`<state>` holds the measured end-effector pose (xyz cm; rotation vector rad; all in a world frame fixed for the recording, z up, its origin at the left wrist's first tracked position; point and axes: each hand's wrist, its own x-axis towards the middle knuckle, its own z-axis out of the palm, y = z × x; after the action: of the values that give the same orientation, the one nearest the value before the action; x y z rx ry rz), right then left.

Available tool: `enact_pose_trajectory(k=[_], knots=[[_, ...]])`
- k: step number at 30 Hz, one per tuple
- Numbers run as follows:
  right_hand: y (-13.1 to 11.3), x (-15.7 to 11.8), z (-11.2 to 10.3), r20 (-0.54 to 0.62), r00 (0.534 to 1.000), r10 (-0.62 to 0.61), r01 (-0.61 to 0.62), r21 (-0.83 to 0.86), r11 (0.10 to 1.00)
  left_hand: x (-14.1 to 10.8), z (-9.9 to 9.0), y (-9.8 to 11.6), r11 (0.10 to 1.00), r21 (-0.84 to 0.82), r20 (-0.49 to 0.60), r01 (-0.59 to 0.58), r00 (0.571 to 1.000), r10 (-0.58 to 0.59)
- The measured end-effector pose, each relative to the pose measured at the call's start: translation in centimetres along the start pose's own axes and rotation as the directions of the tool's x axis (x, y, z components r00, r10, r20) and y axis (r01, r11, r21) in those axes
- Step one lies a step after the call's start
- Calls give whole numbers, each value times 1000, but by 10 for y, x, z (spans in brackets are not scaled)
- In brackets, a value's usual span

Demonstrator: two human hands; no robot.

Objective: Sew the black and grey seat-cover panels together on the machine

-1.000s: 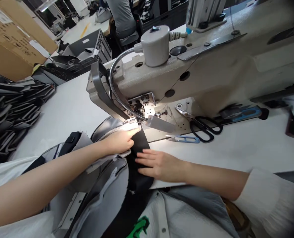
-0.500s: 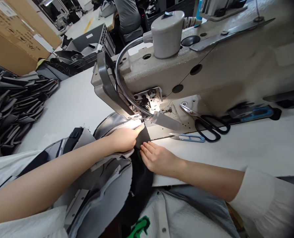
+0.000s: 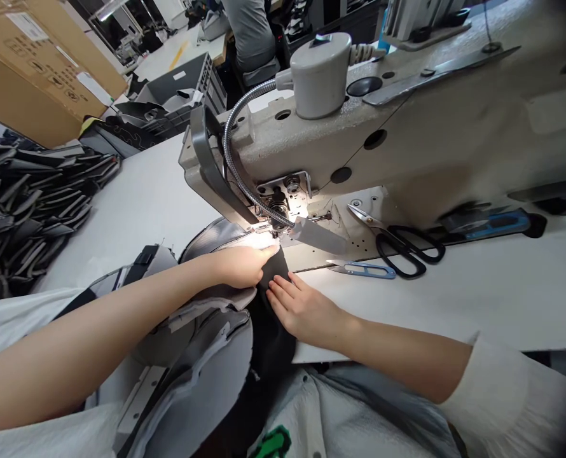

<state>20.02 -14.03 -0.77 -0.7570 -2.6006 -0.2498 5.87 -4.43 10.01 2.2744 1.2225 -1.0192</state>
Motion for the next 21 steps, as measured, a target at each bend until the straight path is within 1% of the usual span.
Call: enact_pose_trajectory(k=[2, 4, 6, 8, 10, 12, 14, 16, 17, 19, 21], knots=[[2, 0, 1, 7, 1000, -7, 7, 7, 1000, 4, -2, -2, 999, -42, -17, -19, 1000, 19], [5, 2, 3, 21, 1000, -10, 10, 9, 1000, 9, -4, -3, 996, -73, -57, -54, 997, 50], [10, 6, 5, 50, 999, 2, -3, 28, 1000, 13, -4, -1, 995, -89, -91, -46, 995, 38], [16, 11, 4, 86, 996, 21, -28, 84, 996, 17, -2, 3, 995, -102, -137, -14, 991, 0], [22, 15, 1, 109, 994, 25, -42, 159, 986, 18, 1, 9, 995, -96, -211, -1, 977, -19], [28, 17, -5, 101, 994, -42, 16, 244, 970, 15, 5, 14, 997, -75, -268, 3, 963, -23], [30, 17, -10, 75, 983, -167, 138, 301, 944, 7, 6, 18, 998, -55, -245, 42, 968, -55], [28, 14, -12, 64, 961, -270, 239, 307, 921, -4, 5, 20, 993, -36, -150, 110, 982, -115], [25, 14, -11, 73, 957, -280, 247, 297, 922, -9, 4, 19, 989, -28, -94, 145, 985, -147], [13, 14, -4, 90, 968, -232, 199, 281, 939, -17, 3, 14, 984, -37, -10, 176, 984, -177], [-2, 19, 7, 81, 985, -155, 127, 284, 951, -19, 5, 7, 989, -77, -32, 126, 991, -129]])
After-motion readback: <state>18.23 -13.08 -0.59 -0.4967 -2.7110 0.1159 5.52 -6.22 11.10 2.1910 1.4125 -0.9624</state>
